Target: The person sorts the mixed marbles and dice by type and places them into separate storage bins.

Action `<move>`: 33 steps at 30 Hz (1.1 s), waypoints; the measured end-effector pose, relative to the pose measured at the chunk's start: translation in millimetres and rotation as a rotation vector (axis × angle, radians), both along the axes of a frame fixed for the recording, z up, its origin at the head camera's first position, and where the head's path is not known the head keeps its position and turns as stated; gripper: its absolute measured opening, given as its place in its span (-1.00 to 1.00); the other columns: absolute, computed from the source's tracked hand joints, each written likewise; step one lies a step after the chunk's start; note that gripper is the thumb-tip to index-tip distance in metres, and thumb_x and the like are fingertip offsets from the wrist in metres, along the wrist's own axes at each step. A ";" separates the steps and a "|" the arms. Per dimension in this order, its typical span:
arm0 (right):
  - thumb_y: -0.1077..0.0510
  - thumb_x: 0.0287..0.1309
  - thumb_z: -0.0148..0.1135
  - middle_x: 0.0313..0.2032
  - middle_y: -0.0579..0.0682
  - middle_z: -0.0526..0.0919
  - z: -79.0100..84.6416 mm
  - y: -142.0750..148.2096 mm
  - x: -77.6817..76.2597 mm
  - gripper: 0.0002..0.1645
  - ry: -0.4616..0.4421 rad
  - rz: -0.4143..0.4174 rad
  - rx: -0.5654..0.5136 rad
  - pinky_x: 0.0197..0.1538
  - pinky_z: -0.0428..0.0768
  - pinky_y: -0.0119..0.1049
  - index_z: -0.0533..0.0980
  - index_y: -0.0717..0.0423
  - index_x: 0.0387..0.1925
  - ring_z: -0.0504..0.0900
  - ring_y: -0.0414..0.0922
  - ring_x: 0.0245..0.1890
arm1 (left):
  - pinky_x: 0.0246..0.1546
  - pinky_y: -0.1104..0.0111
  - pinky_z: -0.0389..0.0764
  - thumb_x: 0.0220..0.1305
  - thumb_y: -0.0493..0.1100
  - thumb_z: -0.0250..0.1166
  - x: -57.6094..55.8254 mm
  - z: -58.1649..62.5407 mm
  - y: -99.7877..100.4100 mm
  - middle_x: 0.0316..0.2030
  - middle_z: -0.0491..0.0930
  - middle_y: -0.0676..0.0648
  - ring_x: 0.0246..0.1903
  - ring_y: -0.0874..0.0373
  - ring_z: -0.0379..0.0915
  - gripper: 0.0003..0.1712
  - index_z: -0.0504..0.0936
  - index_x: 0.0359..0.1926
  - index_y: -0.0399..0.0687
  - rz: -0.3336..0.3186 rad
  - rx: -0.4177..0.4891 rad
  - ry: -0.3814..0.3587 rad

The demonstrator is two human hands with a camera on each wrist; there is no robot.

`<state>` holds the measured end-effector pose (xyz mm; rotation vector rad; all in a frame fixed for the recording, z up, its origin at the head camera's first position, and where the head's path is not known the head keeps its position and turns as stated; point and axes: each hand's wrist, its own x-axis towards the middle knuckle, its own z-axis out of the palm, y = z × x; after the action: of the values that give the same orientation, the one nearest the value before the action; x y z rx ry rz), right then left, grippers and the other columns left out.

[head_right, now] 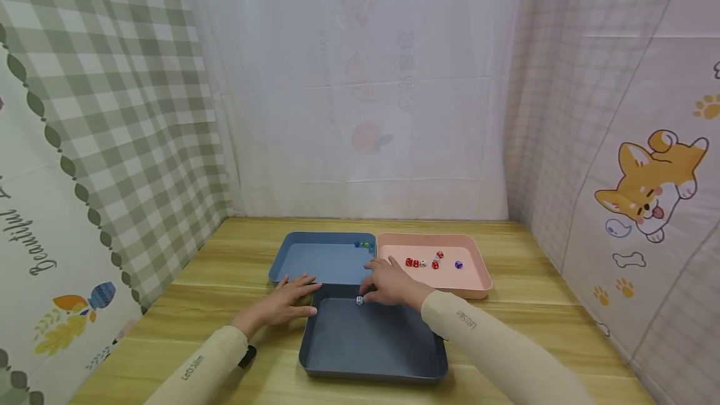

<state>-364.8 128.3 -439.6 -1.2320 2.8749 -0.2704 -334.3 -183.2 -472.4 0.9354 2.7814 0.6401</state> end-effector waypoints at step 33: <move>-0.07 0.18 0.40 0.24 0.20 0.49 -24.9 -14.2 6.8 -0.82 0.091 -0.046 -0.003 0.32 0.03 0.42 0.74 -0.11 -0.26 0.29 0.23 0.36 | 0.40 -0.22 -0.32 0.39 0.25 0.16 -0.8 -1.9 -0.3 0.51 0.06 -0.21 0.50 -0.18 -0.16 -0.19 0.27 0.50 -0.04 -0.006 0.009 0.001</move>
<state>-358.0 114.1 -464.4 -1.2114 2.9835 -0.2252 -335.1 -183.6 -474.3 0.9458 2.7782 0.6517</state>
